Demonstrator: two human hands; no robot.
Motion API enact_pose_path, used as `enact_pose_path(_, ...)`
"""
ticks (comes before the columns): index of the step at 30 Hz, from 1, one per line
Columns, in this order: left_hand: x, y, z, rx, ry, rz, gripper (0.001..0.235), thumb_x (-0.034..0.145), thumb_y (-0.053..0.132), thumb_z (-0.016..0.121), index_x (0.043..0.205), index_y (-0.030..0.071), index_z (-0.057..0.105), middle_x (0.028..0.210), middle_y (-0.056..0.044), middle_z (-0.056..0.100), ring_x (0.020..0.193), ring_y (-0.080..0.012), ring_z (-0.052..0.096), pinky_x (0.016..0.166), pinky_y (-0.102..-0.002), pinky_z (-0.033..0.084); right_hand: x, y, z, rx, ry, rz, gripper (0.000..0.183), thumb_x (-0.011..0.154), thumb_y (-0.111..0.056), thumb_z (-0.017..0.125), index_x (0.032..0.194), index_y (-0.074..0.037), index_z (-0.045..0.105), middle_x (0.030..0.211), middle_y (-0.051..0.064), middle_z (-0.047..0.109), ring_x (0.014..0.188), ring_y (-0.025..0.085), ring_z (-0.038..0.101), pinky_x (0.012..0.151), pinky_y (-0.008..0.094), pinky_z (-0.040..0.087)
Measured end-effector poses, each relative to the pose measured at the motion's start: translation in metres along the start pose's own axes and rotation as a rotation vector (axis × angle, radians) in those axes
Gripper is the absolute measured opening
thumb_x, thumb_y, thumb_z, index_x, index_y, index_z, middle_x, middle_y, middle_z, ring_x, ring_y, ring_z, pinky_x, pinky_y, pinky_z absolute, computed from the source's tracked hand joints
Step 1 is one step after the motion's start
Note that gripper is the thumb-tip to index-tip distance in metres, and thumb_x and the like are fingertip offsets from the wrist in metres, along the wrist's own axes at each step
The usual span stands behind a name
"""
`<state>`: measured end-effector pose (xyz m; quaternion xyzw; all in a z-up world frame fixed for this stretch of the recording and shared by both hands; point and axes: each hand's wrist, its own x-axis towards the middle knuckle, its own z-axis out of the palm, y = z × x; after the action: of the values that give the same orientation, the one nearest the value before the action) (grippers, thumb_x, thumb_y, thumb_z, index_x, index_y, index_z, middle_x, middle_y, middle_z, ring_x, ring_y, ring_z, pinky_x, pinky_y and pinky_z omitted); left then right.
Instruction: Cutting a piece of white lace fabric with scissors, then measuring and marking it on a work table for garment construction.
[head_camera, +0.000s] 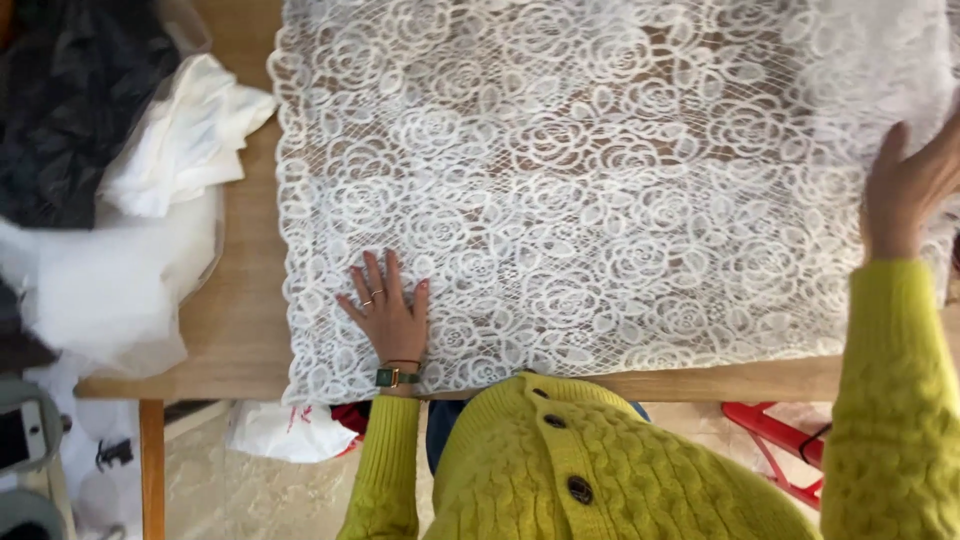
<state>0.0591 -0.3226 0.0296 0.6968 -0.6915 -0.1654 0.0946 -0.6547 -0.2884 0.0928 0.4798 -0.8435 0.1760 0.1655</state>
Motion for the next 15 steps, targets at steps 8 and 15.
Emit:
enact_pose_path(8, 0.023, -0.066, -0.003, 0.072, 0.105, -0.169, 0.074, 0.103, 0.063, 0.036, 0.164, 0.023, 0.024, 0.171, -0.012, 0.014, 0.156, -0.041, 0.01, 0.115, -0.077, 0.001, -0.114, -0.179, -0.03, 0.228, -0.46, -0.244, 0.064, 0.113, -0.052, 0.03, 0.161, -0.011, 0.042, 0.167, 0.032, 0.024, 0.153, 0.047, 0.015, 0.116, 0.063, 0.004)
enact_pose_path(15, 0.038, -0.104, -0.042, 0.005, 0.028, -0.335, 0.07, 0.101, 0.062, 0.029, 0.163, 0.03, 0.02, 0.172, -0.007, 0.009, 0.157, -0.0376, 0.009, 0.115, -0.075, -0.006, -0.109, -0.223, -0.065, 0.226, -0.619, -0.086, 0.095, 0.1, -0.078, 0.011, 0.165, -0.011, 0.029, 0.17, 0.022, 0.007, 0.156, 0.037, 0.0, 0.12, 0.057, -0.006)
